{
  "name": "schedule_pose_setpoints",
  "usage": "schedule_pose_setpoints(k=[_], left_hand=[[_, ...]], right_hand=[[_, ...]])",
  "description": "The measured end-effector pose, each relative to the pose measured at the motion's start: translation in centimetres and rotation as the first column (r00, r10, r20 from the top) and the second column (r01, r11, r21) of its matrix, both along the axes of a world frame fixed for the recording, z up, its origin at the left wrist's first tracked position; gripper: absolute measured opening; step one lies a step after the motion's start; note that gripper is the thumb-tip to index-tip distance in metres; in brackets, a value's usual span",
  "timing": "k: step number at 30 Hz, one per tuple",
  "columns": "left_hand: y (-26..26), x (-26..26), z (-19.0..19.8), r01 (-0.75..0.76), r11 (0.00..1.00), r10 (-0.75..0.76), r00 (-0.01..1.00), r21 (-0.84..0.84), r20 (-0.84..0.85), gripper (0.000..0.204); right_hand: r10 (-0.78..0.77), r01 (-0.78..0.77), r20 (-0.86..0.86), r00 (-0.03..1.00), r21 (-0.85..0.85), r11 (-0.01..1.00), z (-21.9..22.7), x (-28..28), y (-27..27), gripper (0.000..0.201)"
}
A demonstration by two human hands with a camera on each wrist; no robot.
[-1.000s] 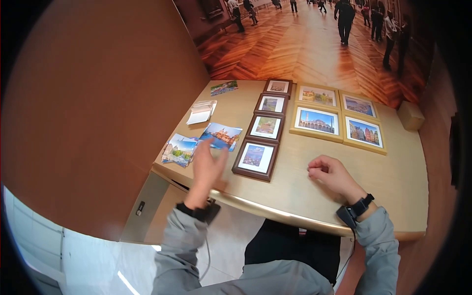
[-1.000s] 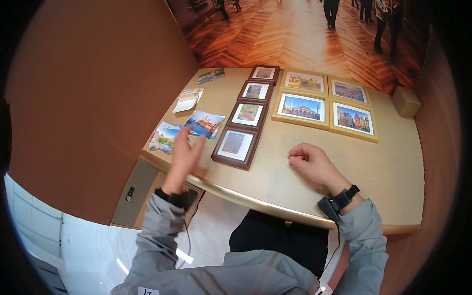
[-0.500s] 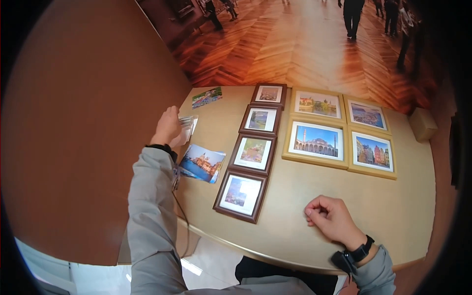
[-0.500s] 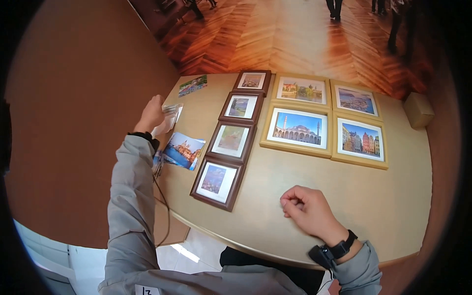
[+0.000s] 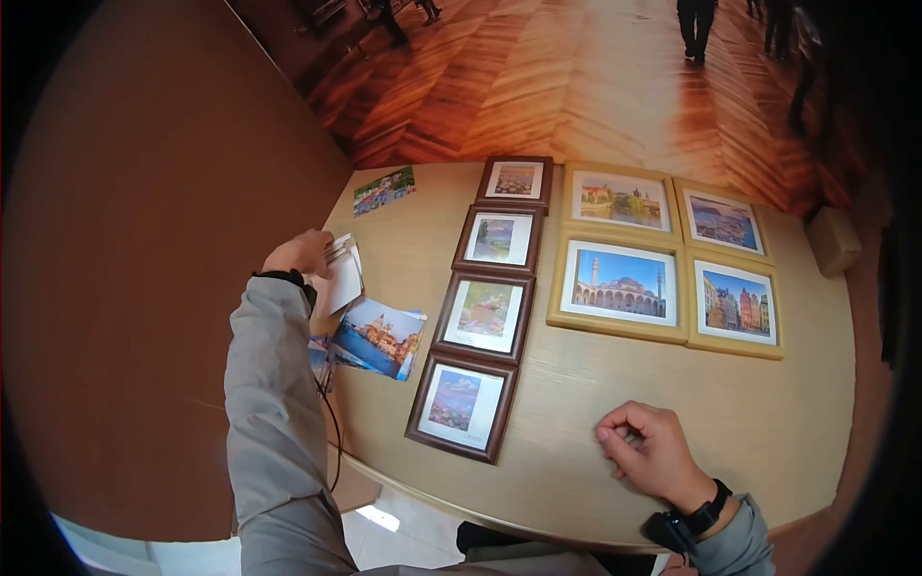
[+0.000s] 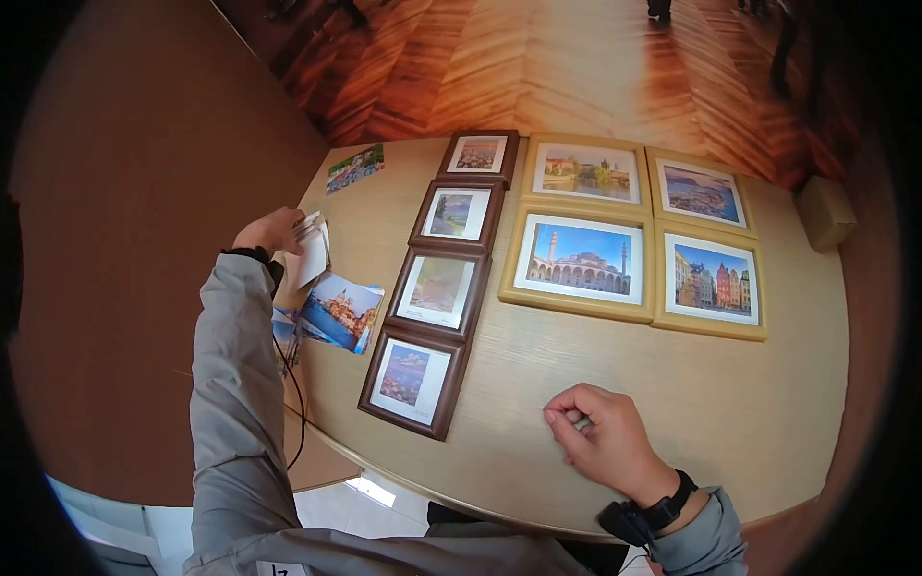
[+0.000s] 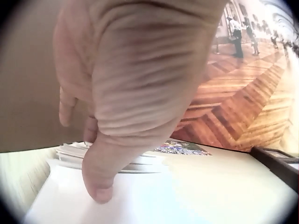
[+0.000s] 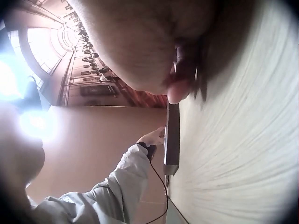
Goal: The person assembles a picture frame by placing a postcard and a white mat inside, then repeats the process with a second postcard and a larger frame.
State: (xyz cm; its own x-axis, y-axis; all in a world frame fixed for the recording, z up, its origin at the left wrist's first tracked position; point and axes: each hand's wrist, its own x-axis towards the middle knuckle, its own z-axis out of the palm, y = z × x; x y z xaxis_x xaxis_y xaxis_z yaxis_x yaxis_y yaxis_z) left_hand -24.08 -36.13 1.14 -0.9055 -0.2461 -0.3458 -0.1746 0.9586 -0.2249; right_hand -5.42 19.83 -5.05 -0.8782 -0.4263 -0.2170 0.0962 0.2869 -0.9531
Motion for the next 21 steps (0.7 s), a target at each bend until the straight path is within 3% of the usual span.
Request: schedule_pose_setpoints(k=[1,3,7,9,11,13,15,16,17,19,20,21], left_hand=[[-0.4,0.1,0.0,0.003,1.000,-0.003,1.000,0.000,-0.001,0.073],[-1.4,0.5,0.5,-0.024,0.984,0.033,0.998,0.177,-0.047,0.061],[-1.4,0.8,2.6,0.090,0.986,-0.057,0.973,0.144,-0.222,0.051],[1.6,1.9,4.3,0.188,0.982,-0.147,0.803,0.011,-0.578,0.047],[5.1,2.3,4.2,0.151,0.988,-0.131,0.701,-0.033,-0.701,0.044],[7.7,2.0,2.1,0.190,0.961,-0.273,0.520,-0.203,-0.809,0.040],[9.4,2.1,-0.5,0.242,0.880,-0.475,0.404,-0.410,-0.782,0.027],[9.1,1.6,-2.7,0.207,0.807,-0.585,0.413,-0.554,-0.698,0.015],[9.7,2.1,-4.1,0.227,0.779,-0.621,0.405,-0.584,-0.671,0.007],[10.0,2.8,-5.8,0.285,0.818,-0.571,0.512,-0.499,-0.642,0.014],[10.2,3.1,-5.7,0.295,0.812,-0.580,0.504,-0.503,-0.640,0.014],[10.1,3.6,-5.4,0.397,0.815,-0.579,0.517,-0.422,-0.631,0.018]], right_hand=[[-0.003,0.003,-0.001,1.000,0.000,1.000,0.0,0.0,0.1,0.009],[0.007,-0.007,-0.023,1.000,0.007,1.000,-0.2,0.0,0.1,0.011],[-0.014,0.013,-0.028,1.000,-0.030,0.999,-0.9,0.1,0.1,0.012],[-0.018,0.017,-0.025,1.000,-0.048,0.999,-1.2,0.2,0.2,0.012],[-0.012,0.011,-0.033,0.999,-0.046,0.999,-1.1,0.3,0.1,0.012],[-0.004,0.002,-0.050,0.999,-0.045,0.999,-1.0,0.3,0.0,0.012],[0.003,-0.004,-0.072,0.997,-0.010,1.000,-0.9,0.4,0.1,0.013],[0.005,-0.006,-0.077,0.997,-0.005,1.000,-1.2,0.5,0.1,0.013],[0.000,-0.002,-0.071,0.997,-0.029,1.000,-1.5,0.5,0.0,0.014],[-0.022,0.018,-0.069,0.997,-0.058,0.998,-1.4,0.5,0.2,0.014],[-0.009,0.005,-0.073,0.997,-0.056,0.998,-1.2,0.4,0.3,0.014],[0.005,-0.009,-0.070,0.998,-0.057,0.998,-1.2,0.5,0.3,0.015]])
